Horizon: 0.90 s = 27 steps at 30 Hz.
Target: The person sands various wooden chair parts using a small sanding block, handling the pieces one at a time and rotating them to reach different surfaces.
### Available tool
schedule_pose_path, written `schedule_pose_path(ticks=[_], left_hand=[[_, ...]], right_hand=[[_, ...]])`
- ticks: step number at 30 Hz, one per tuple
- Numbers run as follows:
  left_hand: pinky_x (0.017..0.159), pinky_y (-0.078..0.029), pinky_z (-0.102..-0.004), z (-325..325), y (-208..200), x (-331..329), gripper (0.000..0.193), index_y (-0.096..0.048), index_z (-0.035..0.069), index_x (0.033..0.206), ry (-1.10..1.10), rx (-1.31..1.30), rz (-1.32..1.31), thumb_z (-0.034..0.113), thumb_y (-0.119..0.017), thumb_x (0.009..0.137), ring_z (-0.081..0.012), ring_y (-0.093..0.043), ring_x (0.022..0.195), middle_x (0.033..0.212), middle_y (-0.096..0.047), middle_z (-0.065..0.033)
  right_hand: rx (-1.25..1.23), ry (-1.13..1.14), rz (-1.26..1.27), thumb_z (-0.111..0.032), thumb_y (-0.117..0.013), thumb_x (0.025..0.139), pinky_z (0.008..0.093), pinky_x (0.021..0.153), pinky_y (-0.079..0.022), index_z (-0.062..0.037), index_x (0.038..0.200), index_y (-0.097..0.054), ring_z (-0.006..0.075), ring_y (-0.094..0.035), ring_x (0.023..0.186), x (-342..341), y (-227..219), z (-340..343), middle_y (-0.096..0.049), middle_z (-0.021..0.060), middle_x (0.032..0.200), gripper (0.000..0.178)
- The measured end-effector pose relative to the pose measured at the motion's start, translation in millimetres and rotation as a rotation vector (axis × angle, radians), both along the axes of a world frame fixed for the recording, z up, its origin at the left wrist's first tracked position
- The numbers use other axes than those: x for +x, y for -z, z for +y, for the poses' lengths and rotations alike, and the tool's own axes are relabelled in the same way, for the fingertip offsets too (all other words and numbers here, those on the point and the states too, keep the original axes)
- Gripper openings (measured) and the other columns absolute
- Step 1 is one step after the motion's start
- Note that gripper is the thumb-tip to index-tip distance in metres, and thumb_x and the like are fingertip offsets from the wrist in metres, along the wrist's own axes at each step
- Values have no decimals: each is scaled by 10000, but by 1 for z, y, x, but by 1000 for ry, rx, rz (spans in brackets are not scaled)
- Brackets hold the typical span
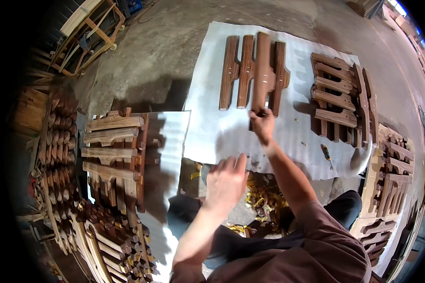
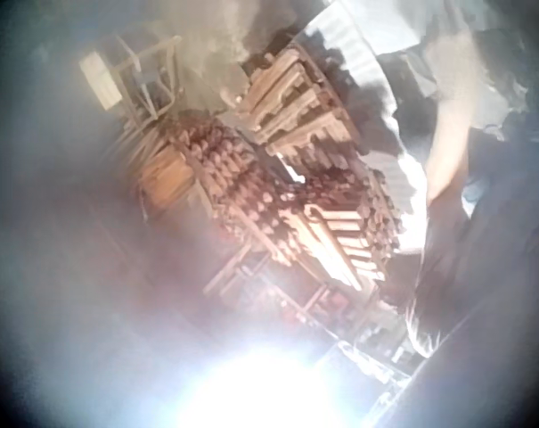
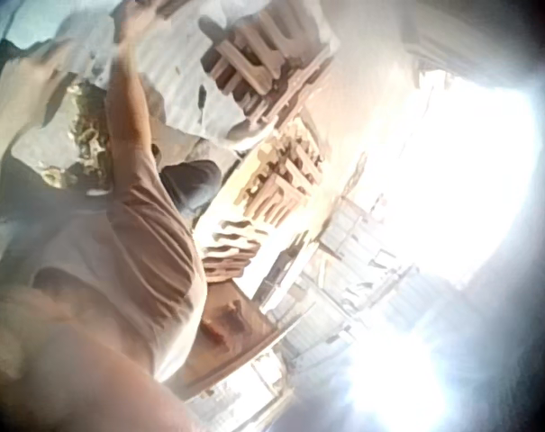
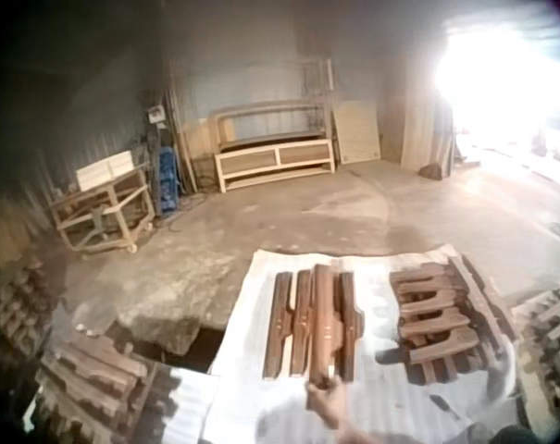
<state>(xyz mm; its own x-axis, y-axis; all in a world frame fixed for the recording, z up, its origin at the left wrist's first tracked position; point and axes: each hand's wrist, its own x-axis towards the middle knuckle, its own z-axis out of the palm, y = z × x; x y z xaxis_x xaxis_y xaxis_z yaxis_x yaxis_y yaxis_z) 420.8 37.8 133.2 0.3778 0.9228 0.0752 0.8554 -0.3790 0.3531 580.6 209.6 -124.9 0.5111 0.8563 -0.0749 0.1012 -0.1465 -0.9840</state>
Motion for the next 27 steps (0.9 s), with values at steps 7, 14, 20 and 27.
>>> schedule_pose_path(ticks=[7,14,20,27], left_hand=[[736,-534,-406,-4,1,-41,562,-571,62,1245,-144,-135,77,204,-772,739,-304,-650,869,983,-635,-109],[797,-496,-418,-11,-3,-68,606,-552,46,1276,-170,-316,101,224,-767,738,-310,-624,935,1053,-619,-119],[795,-494,-414,-6,-4,-69,573,-555,51,1268,-134,-342,58,227,-749,758,-307,-621,944,1064,-617,-119],[809,-525,-426,4,4,-41,434,-645,29,1121,43,-235,60,213,-759,744,-349,-641,944,1072,-660,-165]], right_hand=[[-291,-150,-219,-383,-771,680,460,826,-524,1,951,-574,405,-668,914,-162,-29,73,-691,236,905,509],[-354,-144,-335,-390,-755,703,461,790,-540,12,961,-526,395,-683,869,-219,-2,122,-699,218,871,529],[-423,-114,-451,-386,-696,754,435,728,-568,-21,799,-687,355,-705,793,-214,28,139,-705,193,792,368],[-233,-708,-562,-475,-669,791,475,793,-525,-33,926,-693,380,-653,899,-97,-17,88,-680,209,912,463]])
